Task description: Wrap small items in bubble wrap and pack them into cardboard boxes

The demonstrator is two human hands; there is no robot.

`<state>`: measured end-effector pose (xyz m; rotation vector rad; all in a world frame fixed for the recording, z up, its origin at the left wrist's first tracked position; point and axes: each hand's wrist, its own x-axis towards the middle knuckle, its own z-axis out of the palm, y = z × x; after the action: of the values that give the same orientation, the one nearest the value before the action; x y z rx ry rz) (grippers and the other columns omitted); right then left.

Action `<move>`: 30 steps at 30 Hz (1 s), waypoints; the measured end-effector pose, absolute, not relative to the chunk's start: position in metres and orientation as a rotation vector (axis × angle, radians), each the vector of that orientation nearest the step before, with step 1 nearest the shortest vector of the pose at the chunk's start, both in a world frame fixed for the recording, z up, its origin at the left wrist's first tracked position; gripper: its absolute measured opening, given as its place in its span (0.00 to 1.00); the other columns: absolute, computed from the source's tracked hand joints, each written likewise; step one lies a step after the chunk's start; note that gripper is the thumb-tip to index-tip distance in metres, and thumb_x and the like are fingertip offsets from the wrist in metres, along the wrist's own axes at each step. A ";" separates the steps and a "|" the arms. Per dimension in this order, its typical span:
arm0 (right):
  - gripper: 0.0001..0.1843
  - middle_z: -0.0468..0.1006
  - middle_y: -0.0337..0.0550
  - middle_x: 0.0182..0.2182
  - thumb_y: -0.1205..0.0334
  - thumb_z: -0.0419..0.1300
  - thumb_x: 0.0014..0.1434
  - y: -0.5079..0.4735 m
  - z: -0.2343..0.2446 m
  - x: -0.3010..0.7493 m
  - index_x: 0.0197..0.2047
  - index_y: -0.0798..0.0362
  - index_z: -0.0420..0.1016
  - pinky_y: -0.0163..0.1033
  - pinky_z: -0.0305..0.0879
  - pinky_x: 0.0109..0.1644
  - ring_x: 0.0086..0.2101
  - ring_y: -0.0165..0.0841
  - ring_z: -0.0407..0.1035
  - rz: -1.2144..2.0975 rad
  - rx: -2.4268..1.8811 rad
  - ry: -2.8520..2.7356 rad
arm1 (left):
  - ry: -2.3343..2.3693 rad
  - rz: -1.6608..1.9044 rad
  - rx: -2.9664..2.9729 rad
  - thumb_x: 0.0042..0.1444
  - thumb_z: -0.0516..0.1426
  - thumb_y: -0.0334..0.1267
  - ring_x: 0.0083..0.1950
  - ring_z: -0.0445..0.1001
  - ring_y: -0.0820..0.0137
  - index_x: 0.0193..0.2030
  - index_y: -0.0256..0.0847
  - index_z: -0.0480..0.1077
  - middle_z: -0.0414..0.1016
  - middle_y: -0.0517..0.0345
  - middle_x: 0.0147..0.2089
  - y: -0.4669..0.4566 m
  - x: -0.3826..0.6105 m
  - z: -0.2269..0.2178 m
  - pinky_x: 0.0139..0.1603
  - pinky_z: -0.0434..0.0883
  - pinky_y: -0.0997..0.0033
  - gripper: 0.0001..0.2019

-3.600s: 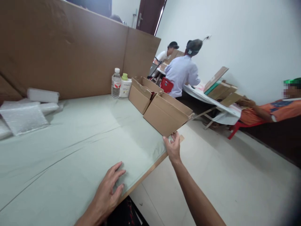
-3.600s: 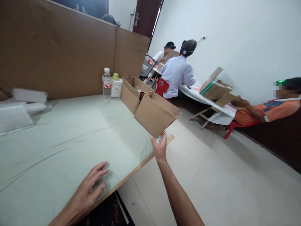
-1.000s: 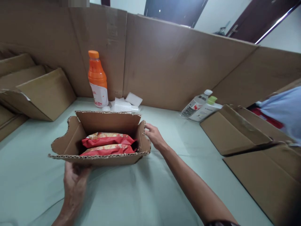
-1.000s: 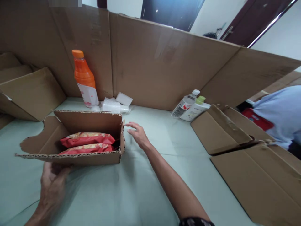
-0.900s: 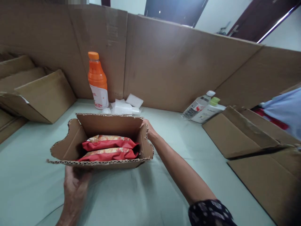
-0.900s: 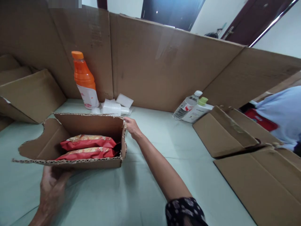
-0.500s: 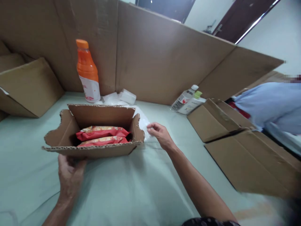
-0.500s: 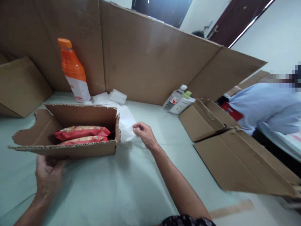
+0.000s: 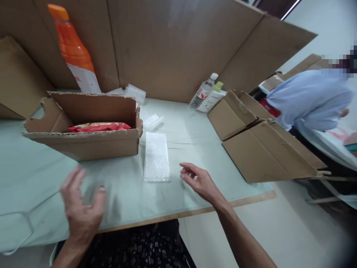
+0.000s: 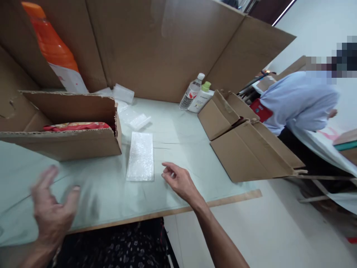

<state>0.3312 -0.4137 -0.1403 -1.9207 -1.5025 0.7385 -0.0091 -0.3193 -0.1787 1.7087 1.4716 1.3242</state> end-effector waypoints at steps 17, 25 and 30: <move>0.11 0.85 0.42 0.41 0.61 0.56 0.69 -0.413 -0.157 0.291 0.47 0.49 0.80 0.40 0.71 0.45 0.40 0.36 0.78 0.967 -1.642 -1.743 | 0.767 0.773 2.367 0.62 0.53 0.30 0.56 0.76 0.58 0.72 0.44 0.59 0.78 0.46 0.56 -0.353 0.063 -0.191 0.60 0.71 0.52 0.30; 0.12 0.81 0.48 0.42 0.63 0.59 0.66 -0.448 -0.159 0.278 0.52 0.48 0.75 0.49 0.70 0.48 0.44 0.42 0.75 0.129 -1.603 -1.761 | 1.165 0.636 1.945 0.59 0.53 0.40 0.44 0.76 0.60 0.66 0.36 0.67 0.80 0.47 0.46 -0.342 0.075 -0.193 0.52 0.74 0.54 0.28; 0.20 0.74 0.55 0.61 0.64 0.59 0.66 -0.434 -0.178 0.266 0.61 0.51 0.72 0.55 0.63 0.60 0.62 0.49 0.64 0.074 -1.613 -2.200 | 1.211 0.670 1.870 0.59 0.53 0.41 0.39 0.75 0.64 0.67 0.35 0.66 0.79 0.50 0.42 -0.344 0.074 -0.193 0.50 0.75 0.58 0.29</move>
<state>0.2663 -0.4343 -0.1784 -1.6126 -2.1998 0.0736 0.0742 -0.3435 -0.1927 1.8698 1.2106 0.6702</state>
